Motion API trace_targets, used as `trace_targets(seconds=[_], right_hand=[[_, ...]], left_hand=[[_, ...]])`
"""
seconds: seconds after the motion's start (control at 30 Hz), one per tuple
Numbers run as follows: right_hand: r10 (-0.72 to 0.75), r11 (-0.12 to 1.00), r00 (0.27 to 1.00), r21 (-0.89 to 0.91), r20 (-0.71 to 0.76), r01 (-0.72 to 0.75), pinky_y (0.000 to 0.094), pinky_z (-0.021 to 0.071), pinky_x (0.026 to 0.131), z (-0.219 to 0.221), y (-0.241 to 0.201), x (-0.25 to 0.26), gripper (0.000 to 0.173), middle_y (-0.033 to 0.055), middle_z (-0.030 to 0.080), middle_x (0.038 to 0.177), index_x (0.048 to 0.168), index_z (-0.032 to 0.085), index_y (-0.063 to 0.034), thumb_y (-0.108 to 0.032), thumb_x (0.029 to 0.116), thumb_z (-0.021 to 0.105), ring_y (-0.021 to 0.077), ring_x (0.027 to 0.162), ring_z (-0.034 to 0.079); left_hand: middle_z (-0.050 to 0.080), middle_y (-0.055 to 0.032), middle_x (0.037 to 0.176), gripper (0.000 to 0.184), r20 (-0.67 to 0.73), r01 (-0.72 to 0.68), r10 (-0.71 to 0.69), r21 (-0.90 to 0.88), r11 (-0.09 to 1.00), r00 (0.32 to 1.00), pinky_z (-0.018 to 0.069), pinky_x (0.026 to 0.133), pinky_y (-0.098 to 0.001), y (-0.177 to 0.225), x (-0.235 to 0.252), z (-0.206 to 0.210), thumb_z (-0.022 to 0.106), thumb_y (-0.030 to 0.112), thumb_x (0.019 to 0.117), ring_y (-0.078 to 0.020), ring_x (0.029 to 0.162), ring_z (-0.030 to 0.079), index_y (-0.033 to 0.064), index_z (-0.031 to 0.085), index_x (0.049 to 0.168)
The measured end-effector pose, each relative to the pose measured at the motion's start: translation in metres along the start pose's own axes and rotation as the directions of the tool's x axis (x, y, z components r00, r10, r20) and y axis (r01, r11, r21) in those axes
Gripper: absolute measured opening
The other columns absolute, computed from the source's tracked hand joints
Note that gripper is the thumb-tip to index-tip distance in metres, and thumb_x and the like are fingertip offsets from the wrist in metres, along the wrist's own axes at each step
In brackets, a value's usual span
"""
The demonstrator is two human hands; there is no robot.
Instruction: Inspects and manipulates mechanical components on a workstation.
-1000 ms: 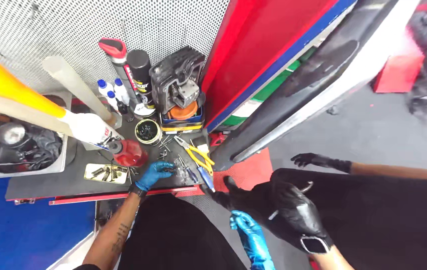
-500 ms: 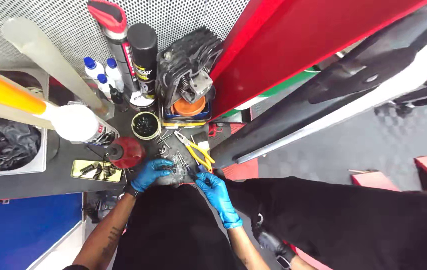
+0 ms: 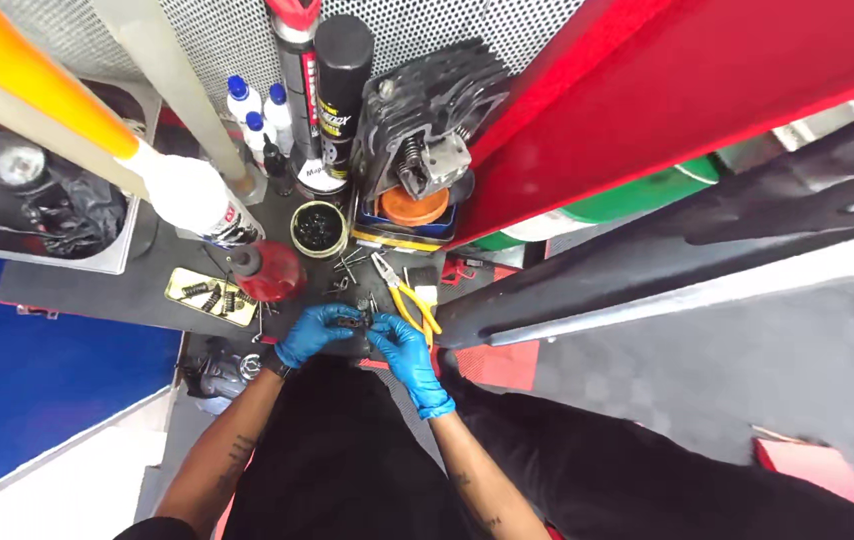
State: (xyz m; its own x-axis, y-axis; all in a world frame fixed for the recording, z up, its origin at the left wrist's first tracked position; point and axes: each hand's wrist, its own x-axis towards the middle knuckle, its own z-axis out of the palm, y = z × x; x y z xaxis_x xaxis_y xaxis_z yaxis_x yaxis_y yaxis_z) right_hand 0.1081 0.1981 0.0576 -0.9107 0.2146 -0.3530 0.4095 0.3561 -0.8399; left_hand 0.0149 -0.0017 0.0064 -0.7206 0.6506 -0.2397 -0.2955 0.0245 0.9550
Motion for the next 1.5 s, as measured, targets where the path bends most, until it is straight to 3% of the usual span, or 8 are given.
trace_targets(seconds=[0.2, 0.5, 0.63, 0.8, 1.13, 1.33, 1.5], right_hand=[[-0.020, 0.995, 0.999, 0.098, -0.047, 0.025, 0.0283, 0.0599, 0.082, -0.005, -0.013, -0.002, 0.018, 0.0024, 0.077, 0.098, 0.111, 0.077, -0.0073, -0.014, 0.0946, 0.072, 0.0076, 0.088, 0.071], [0.018, 0.974, 0.985, 0.228, -0.174, 0.022, 0.0281, 0.0610, 0.077, -0.013, -0.038, -0.007, 0.014, 0.0055, 0.076, 0.095, 0.105, 0.077, -0.0032, -0.004, 0.0909, 0.075, 0.0109, 0.085, 0.072], [0.016, 0.983, 0.982, 0.184, -0.187, 0.019, 0.0261, 0.0601, 0.075, -0.011, -0.045, -0.007, 0.014, 0.0041, 0.076, 0.094, 0.103, 0.076, -0.0037, -0.004, 0.0892, 0.076, 0.0092, 0.083, 0.070], [-0.040, 0.997, 0.989, 0.064, -0.143, 0.050, 0.0267, 0.0610, 0.081, -0.012, -0.047, -0.001, 0.021, 0.0033, 0.077, 0.101, 0.111, 0.076, -0.0050, -0.007, 0.0894, 0.076, 0.0083, 0.088, 0.072], [-0.097, 0.995, 0.977, -0.016, -0.189, 0.096, 0.0251, 0.0610, 0.075, -0.003, -0.051, 0.008, 0.016, 0.0009, 0.077, 0.095, 0.104, 0.078, -0.0068, -0.012, 0.0894, 0.078, 0.0058, 0.080, 0.071], [0.011, 0.982, 0.973, 0.186, -0.229, 0.033, 0.0259, 0.0616, 0.072, 0.005, -0.058, 0.007, 0.015, 0.0040, 0.076, 0.092, 0.101, 0.076, -0.0029, -0.006, 0.0866, 0.080, 0.0091, 0.079, 0.071], [0.143, 0.902, 0.971, 0.429, -0.193, -0.048, 0.0317, 0.0628, 0.071, 0.008, -0.060, 0.007, 0.015, 0.0111, 0.076, 0.090, 0.103, 0.075, 0.0026, 0.000, 0.0880, 0.076, 0.0169, 0.077, 0.072]], left_hand=[[0.073, -0.0111, 0.119, 0.033, 0.031, -0.109, 0.106, 0.113, 0.988, 0.994, 0.0576, 0.099, -0.0348, 0.018, 0.000, 0.008, 0.075, -0.003, 0.0859, -0.0163, 0.110, 0.070, -0.0032, 0.071, 0.119], [0.073, -0.0138, 0.119, 0.029, 0.175, -0.297, 0.288, 0.028, 0.955, 0.942, 0.0581, 0.099, -0.0342, 0.029, 0.023, 0.001, 0.072, -0.003, 0.0883, -0.0174, 0.110, 0.070, -0.0070, 0.070, 0.117], [0.072, -0.0152, 0.119, 0.029, 0.206, -0.283, 0.293, -0.076, 0.956, 0.934, 0.0582, 0.098, -0.0346, 0.031, 0.031, -0.005, 0.071, -0.007, 0.0872, -0.0186, 0.109, 0.070, -0.0087, 0.069, 0.116], [0.071, -0.0162, 0.119, 0.032, 0.199, -0.230, 0.265, -0.185, 0.955, 0.943, 0.0589, 0.097, -0.0355, 0.026, 0.036, -0.007, 0.070, -0.012, 0.0853, -0.0198, 0.109, 0.070, -0.0104, 0.067, 0.117], [0.073, -0.0135, 0.116, 0.040, 0.134, -0.018, 0.067, -0.343, 0.939, 0.989, 0.0600, 0.092, -0.0356, 0.026, 0.039, -0.012, 0.071, -0.013, 0.0834, -0.0207, 0.103, 0.071, -0.0083, 0.065, 0.123], [0.071, -0.0148, 0.117, 0.040, 0.124, 0.037, 0.019, -0.428, 0.903, 0.992, 0.0587, 0.094, -0.0377, 0.019, 0.040, -0.010, 0.066, -0.011, 0.0868, -0.0225, 0.106, 0.070, -0.0080, 0.062, 0.126], [0.071, -0.0151, 0.116, 0.035, 0.134, 0.041, 0.021, -0.442, 0.896, 0.991, 0.0583, 0.095, -0.0376, 0.021, 0.041, -0.008, 0.065, -0.009, 0.0893, -0.0224, 0.107, 0.069, -0.0078, 0.064, 0.124]])
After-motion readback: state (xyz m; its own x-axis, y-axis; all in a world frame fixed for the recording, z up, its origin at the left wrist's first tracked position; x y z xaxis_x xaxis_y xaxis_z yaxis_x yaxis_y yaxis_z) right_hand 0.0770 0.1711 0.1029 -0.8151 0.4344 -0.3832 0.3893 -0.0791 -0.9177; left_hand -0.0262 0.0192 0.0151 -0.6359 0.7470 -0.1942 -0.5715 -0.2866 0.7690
